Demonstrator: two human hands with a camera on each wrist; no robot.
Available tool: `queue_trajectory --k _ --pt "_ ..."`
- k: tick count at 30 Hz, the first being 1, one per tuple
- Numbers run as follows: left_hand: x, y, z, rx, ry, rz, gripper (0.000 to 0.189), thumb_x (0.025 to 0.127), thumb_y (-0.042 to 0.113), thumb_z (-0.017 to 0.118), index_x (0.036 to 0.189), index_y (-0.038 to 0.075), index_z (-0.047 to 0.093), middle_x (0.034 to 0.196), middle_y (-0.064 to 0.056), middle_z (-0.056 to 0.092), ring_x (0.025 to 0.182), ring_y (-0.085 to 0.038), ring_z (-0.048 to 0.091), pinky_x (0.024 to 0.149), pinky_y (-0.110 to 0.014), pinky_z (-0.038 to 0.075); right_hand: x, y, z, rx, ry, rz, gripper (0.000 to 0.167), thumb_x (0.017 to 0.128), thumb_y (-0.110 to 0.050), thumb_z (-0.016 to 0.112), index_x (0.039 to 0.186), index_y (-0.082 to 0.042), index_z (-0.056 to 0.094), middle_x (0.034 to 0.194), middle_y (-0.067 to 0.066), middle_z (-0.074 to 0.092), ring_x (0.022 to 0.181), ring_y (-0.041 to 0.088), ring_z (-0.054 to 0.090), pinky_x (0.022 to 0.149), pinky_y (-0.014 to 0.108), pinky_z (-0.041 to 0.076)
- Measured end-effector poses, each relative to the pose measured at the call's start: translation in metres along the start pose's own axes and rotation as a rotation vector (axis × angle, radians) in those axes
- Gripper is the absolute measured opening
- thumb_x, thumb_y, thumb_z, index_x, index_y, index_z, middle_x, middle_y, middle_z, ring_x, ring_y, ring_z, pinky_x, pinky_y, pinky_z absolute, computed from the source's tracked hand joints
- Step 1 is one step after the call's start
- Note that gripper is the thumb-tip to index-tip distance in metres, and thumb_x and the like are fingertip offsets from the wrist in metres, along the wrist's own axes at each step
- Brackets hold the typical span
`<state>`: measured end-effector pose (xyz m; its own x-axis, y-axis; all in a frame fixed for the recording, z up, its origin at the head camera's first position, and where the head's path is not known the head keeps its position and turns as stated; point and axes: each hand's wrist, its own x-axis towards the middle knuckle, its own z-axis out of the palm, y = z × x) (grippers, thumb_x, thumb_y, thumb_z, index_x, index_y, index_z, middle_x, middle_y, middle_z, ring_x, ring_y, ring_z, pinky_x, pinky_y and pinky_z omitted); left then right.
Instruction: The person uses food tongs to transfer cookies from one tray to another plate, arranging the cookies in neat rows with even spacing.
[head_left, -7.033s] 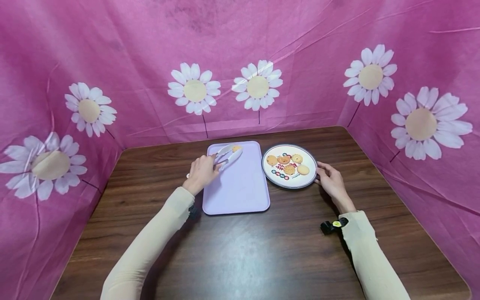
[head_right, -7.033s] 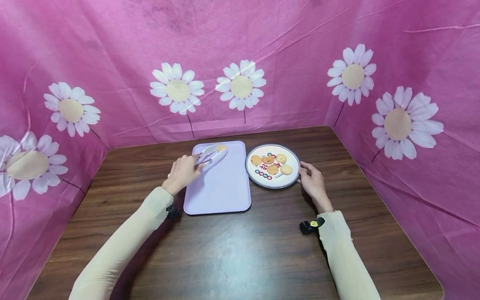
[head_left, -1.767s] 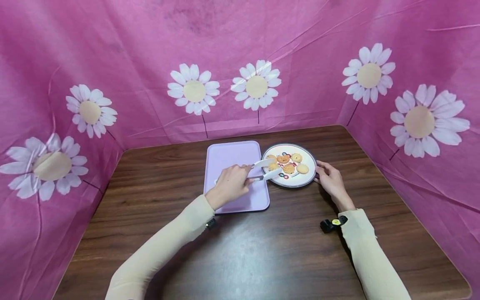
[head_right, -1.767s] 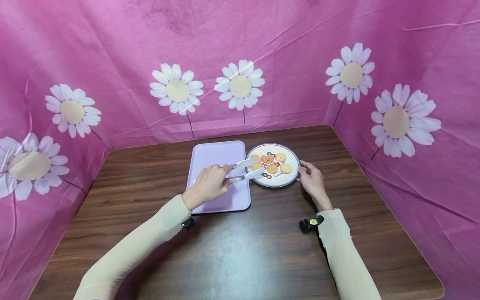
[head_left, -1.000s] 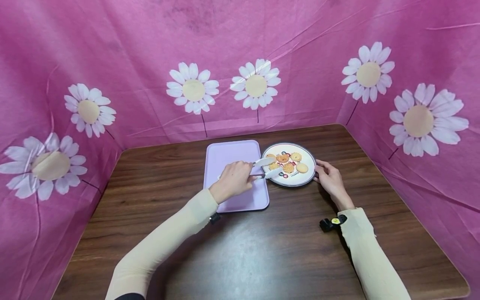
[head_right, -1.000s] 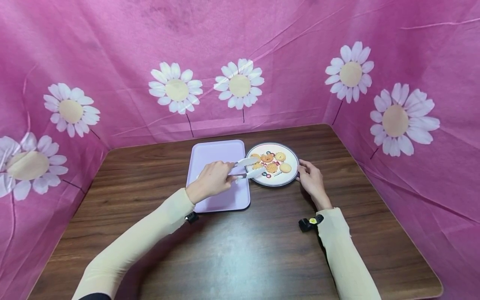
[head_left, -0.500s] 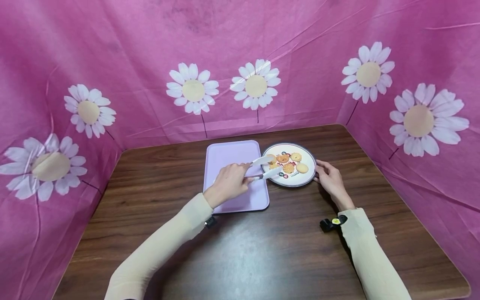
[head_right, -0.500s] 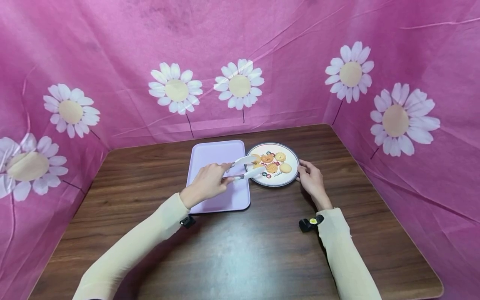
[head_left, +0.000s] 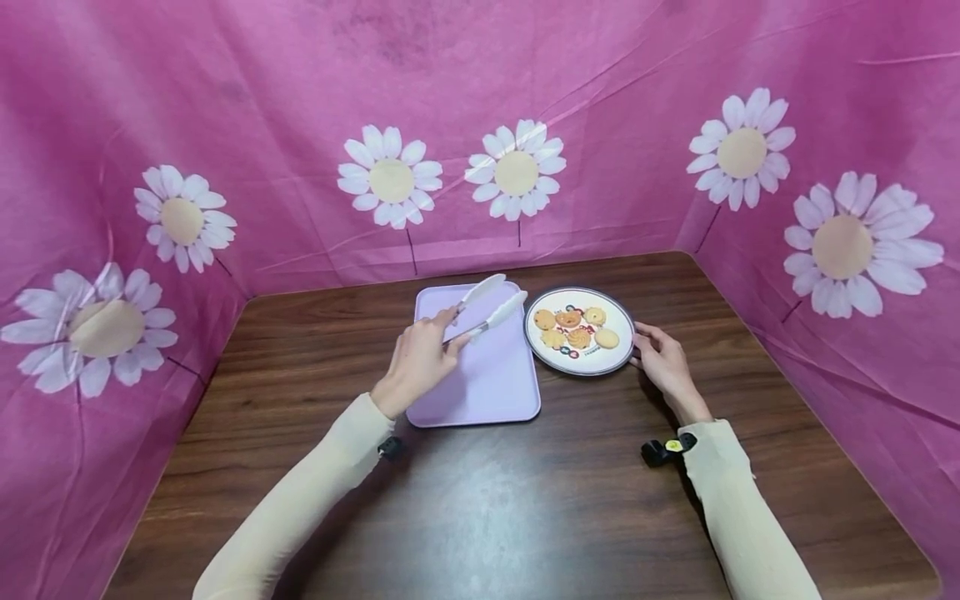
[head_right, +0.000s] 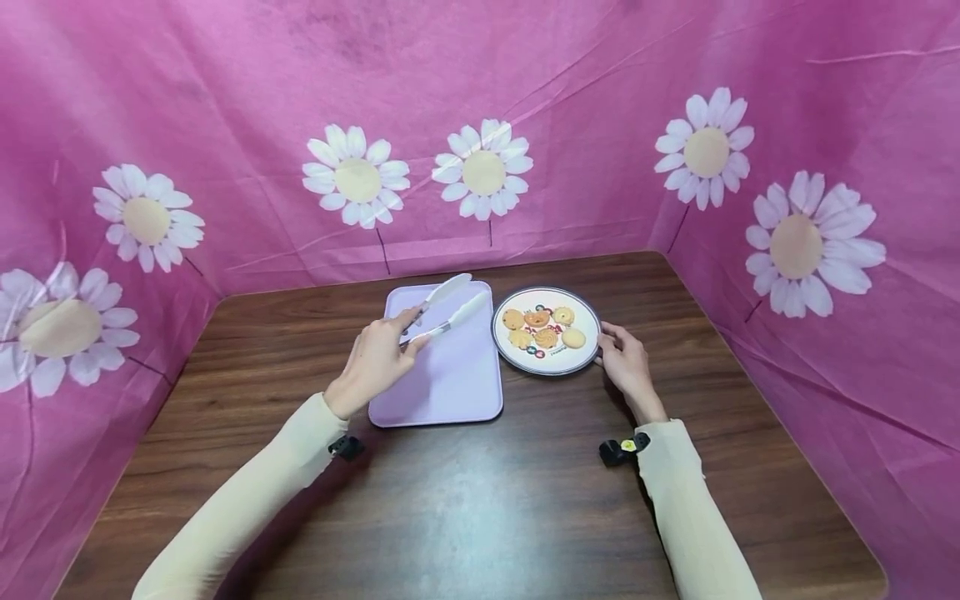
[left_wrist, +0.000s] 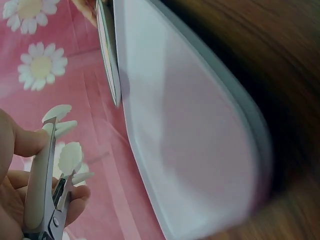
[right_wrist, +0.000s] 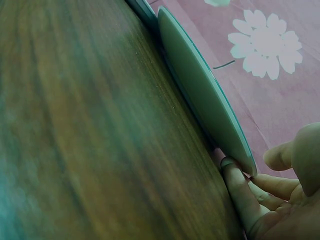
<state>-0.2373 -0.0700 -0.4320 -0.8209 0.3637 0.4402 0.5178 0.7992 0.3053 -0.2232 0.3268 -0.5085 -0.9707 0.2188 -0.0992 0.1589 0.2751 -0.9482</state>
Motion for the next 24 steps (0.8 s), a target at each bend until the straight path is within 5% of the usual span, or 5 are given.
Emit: queue_trajectory --k 9,17,24 --pt "-0.012 -0.04 -0.011 0.049 0.043 -0.163 0.045 0.097 0.03 0.073 0.132 0.004 0.067 0.09 -0.024 0.075 0.08 -0.047 0.073 0.062 -0.058 0.055 -0.001 -0.001 0.0 -0.02 0.013 0.012 0.052 0.112 -0.025 0.042 0.157 -0.001 0.042 0.146 0.028 0.053 0.086 -0.012 0.057 0.078 0.008 0.054" --pt "-0.028 -0.078 -0.011 0.076 0.069 -0.342 0.036 0.094 0.031 0.073 0.114 0.0 0.072 0.089 -0.026 0.075 0.081 -0.053 0.071 0.067 -0.062 0.054 -0.001 0.0 0.001 -0.027 0.009 -0.001 0.051 0.112 -0.022 0.042 0.157 0.001 0.041 0.146 0.029 0.052 0.088 -0.013 0.056 0.079 0.007 0.053" --pt "-0.039 -0.108 -0.012 0.111 0.052 -0.431 0.029 0.094 0.028 0.072 0.091 -0.001 0.07 0.082 -0.03 0.072 0.079 -0.057 0.069 0.066 -0.063 0.051 0.0 -0.001 0.001 -0.048 0.016 -0.012 0.051 0.111 -0.021 0.044 0.157 0.0 0.042 0.142 0.028 0.054 0.088 -0.013 0.055 0.078 0.007 0.053"
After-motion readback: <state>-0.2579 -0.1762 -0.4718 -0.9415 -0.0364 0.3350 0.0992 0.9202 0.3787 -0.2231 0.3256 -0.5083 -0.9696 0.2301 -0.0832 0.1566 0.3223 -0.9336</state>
